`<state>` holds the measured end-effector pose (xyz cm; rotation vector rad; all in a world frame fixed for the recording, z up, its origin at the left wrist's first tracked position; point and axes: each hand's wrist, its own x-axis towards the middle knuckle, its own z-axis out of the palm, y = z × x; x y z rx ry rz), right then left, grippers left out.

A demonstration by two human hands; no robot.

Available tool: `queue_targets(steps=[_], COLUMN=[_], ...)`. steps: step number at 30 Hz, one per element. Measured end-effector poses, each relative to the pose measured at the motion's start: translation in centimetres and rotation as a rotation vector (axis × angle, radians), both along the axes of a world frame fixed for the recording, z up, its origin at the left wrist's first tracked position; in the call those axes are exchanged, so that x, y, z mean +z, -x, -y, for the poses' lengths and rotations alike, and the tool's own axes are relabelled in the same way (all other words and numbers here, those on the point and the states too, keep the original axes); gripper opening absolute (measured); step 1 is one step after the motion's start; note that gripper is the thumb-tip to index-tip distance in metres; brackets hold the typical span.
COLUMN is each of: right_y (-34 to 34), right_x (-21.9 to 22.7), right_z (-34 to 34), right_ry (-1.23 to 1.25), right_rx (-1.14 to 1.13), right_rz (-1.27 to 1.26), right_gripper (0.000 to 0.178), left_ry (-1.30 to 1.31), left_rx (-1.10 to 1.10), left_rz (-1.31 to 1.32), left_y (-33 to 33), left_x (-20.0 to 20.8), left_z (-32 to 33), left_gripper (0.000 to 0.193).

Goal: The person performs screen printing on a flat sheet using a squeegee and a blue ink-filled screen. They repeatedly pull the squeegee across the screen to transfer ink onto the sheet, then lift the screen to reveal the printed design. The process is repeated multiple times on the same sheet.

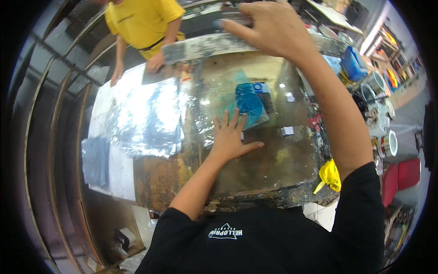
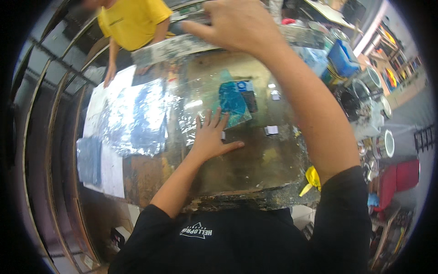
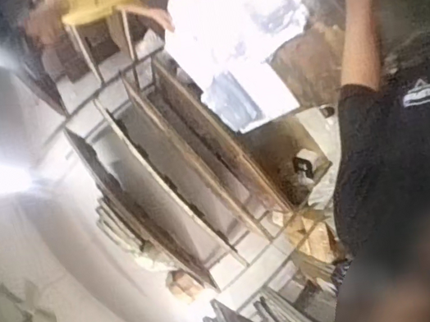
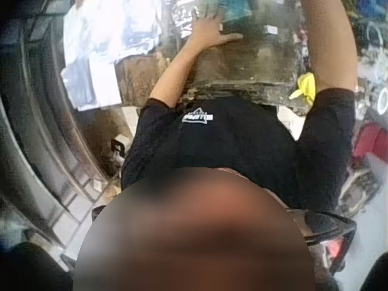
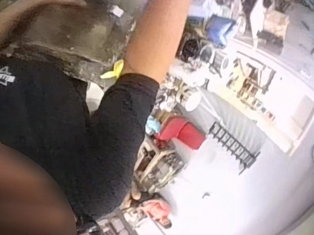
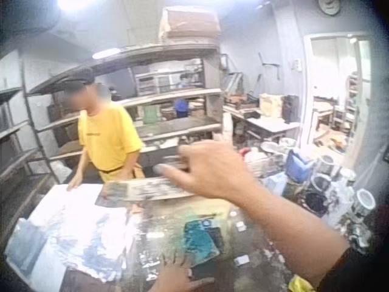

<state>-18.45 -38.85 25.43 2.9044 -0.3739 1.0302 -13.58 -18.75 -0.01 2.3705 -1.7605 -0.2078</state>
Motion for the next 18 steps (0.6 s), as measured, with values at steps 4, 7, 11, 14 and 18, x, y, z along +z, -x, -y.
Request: queue_targets(steps=[4, 7, 11, 14, 18], right_y=[-0.4, -0.3, 0.4, 0.6, -1.1], right_x=[1.3, 2.6, 3.2, 3.3, 2.4], right_z=[0.1, 0.4, 0.6, 0.9, 0.8], right_ry=[0.014, -0.012, -0.014, -0.036, 0.051], right_rx=[-0.003, 0.041, 0.069, 0.072, 0.06], right_rz=[-0.031, -0.106, -0.142, -0.162, 0.019], right_gripper=[0.075, 0.076, 0.076, 0.076, 0.075], left_ry=[0.063, 0.07, 0.08, 0.087, 0.116], left_rx=[-0.181, -0.256, -0.213, -0.199, -0.205], left_rz=[-0.038, -0.03, -0.039, -0.013, 0.001], left_y=[-0.3, 0.5, 2.8, 3.6, 4.3], left_x=[-1.9, -2.2, -2.0, -1.9, -2.0], left_z=[2.5, 4.9, 5.6, 4.7, 4.2], left_gripper=[0.123, 0.124, 0.125, 0.125, 0.124])
